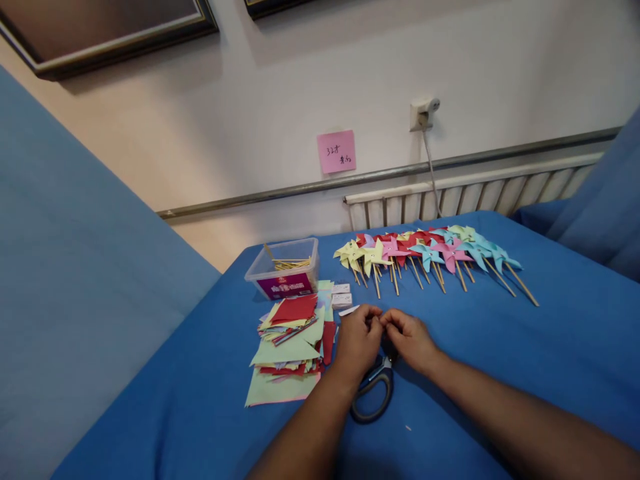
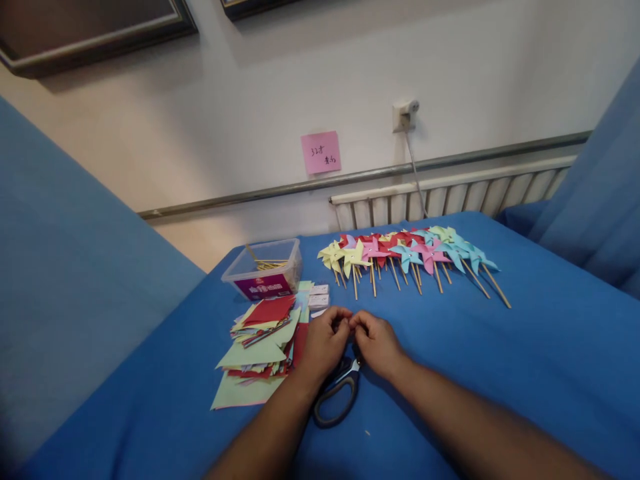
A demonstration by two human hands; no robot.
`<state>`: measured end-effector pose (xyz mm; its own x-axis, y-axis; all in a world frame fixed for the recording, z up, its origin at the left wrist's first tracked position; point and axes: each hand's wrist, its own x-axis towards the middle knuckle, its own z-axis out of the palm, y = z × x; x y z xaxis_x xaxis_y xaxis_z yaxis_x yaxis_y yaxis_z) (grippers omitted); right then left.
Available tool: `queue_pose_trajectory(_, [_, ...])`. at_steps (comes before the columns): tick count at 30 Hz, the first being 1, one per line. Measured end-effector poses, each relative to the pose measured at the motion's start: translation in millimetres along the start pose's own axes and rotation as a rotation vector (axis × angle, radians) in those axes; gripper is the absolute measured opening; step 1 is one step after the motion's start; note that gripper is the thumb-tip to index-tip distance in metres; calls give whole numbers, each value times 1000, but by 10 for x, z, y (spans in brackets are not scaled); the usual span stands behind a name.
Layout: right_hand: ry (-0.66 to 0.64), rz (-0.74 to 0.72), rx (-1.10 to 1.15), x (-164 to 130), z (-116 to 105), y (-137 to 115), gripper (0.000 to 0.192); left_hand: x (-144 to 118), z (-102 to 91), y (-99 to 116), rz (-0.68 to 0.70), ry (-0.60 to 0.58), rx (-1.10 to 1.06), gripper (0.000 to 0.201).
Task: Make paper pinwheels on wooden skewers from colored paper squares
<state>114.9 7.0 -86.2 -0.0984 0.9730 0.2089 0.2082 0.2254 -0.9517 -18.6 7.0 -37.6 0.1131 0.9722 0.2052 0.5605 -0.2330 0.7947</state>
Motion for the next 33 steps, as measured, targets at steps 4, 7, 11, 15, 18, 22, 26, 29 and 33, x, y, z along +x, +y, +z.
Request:
queue_pose_trajectory(4, [12,-23,-22,-12,-14,-28,16,-27,-3,45,31,-12,69,20])
queue_pose_trajectory(7, [-30,-10,11,-27,-10,-22,16,-36,-117,129,120,68,144,19])
queue_pose_trajectory(11, [-89,48,84,-55,0,-38,18,17,-512,164,113,280,314,22])
queue_pose_trajectory(15, [-93,21,38,-81,2,-105,18,113,-934,-51,-20,367,615,36])
queue_pose_trajectory(18, [-115,-31,-10,-90,0,-131,20,139,-1063,-290,-145,299,754,47])
queue_pose_trajectory(22, [-126,13,33,-82,-1,-102,20,115,-1055,-456,-261,224,792,39])
queue_pose_trajectory(26, [-121,70,96,-66,1,-80,18,94,-1067,-451,-310,254,740,28])
queue_pose_trajectory(29, [-132,92,133,-58,9,-83,17,90,-1112,-455,-332,266,687,25])
queue_pose_trajectory(33, [-132,123,172,-49,23,-73,16,93,-1131,-467,-336,246,680,34])
